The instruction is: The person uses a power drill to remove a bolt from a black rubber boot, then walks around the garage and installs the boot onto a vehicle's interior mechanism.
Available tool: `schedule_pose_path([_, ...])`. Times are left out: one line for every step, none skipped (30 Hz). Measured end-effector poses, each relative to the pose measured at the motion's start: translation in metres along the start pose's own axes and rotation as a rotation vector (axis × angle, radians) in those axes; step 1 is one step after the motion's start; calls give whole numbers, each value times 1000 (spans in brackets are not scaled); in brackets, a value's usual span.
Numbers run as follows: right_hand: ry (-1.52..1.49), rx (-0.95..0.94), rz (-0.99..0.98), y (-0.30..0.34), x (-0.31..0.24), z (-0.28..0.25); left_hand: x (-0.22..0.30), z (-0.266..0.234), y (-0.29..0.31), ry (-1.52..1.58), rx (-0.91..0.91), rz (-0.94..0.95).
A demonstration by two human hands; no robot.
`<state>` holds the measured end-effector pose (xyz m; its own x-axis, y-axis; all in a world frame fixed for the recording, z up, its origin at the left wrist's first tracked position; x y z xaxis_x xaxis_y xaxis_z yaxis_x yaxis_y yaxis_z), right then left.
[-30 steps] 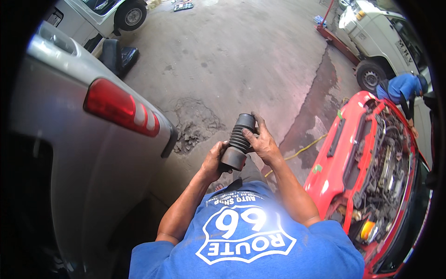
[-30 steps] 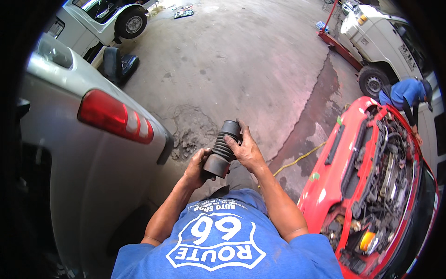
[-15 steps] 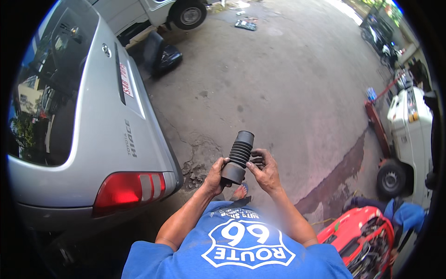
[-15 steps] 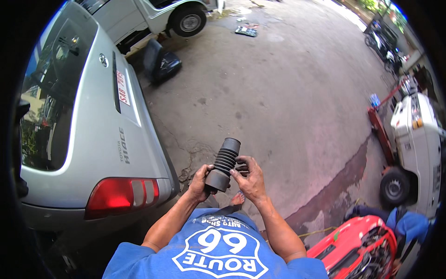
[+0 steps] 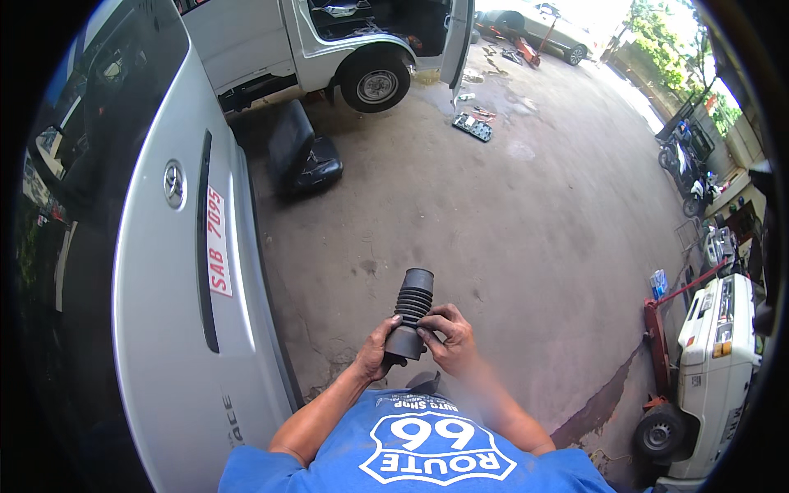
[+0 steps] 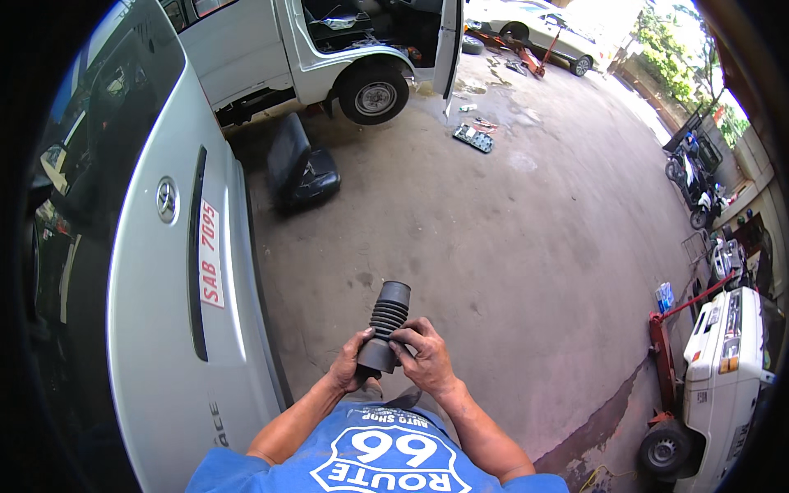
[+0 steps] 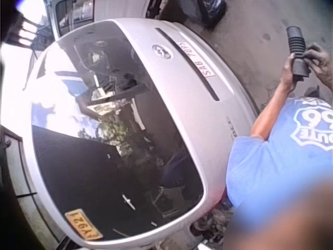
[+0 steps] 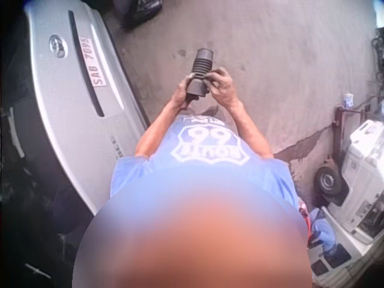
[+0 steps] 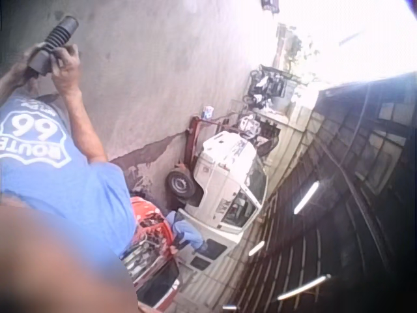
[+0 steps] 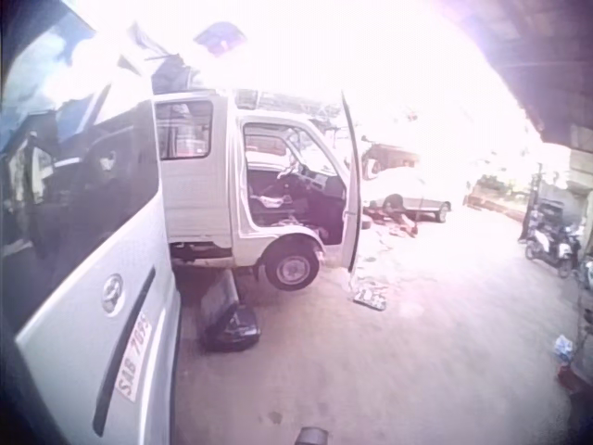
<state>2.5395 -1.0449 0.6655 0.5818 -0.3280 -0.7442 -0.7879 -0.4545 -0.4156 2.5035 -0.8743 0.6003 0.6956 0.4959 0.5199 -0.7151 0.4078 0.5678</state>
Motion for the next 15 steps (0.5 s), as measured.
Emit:
schedule_pose_path([-30,5,23,-25,16,-2,22,-1,-15,4,-2,-21])
schedule_pose_path([-62,13,47,-50,33,-4,45,-2,-31,37,-13,-8])
schedule_pose_path([-96,25,72,-74,51,-4,69,-4,-48,63,-10,-5])
schedule_pose_path([-216,49,169,-96,72,-3,97,-7,-69,87,-8,7])
schedule_pose_path([-213,68,191,-119,93,-3,124,-12,-91,106,19,4])
schedule_pose_path([-217,85,212,-143,116,-4,149,-17,-111,132,44,35])
schedule_pose_path([-235,110,204,-168,141,-7,177,-23,-132,125,41,73])
schedule_pose_path([-207,84,218,-193,167,-11,203,-29,-155,116,50,103])
schedule_pose_path([-203,73,287,-221,196,-15,229,-35,-179,109,26,164])
schedule_pose_path([-220,68,320,-252,226,-17,253,-45,-204,104,99,133])
schedule_pose_path([-204,39,443,-275,248,-19,274,-54,-222,107,145,124])
schedule_pose_path([-211,0,480,-307,266,-25,304,-62,-245,103,179,138])
schedule_pose_path([-220,-42,429,-339,277,-30,327,-71,-258,121,208,130])
schedule_pose_path([-192,-86,444,-373,289,-37,350,-78,-270,132,224,127])
schedule_pose_path([-154,-120,429,-415,302,-45,378,-85,-289,133,271,108])
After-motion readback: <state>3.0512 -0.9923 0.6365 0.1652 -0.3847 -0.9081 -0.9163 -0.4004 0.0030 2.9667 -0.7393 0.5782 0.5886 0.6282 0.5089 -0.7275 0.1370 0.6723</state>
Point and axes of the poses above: each hand's wrist, its own y-axis away from the middle knuckle, its own z-axis out of the palm, x = y × z, the point moved 3 cm from there along -y, towards the middle knuckle, and after that the axes turned 12 degrees about -z, right-handed, at the moved point
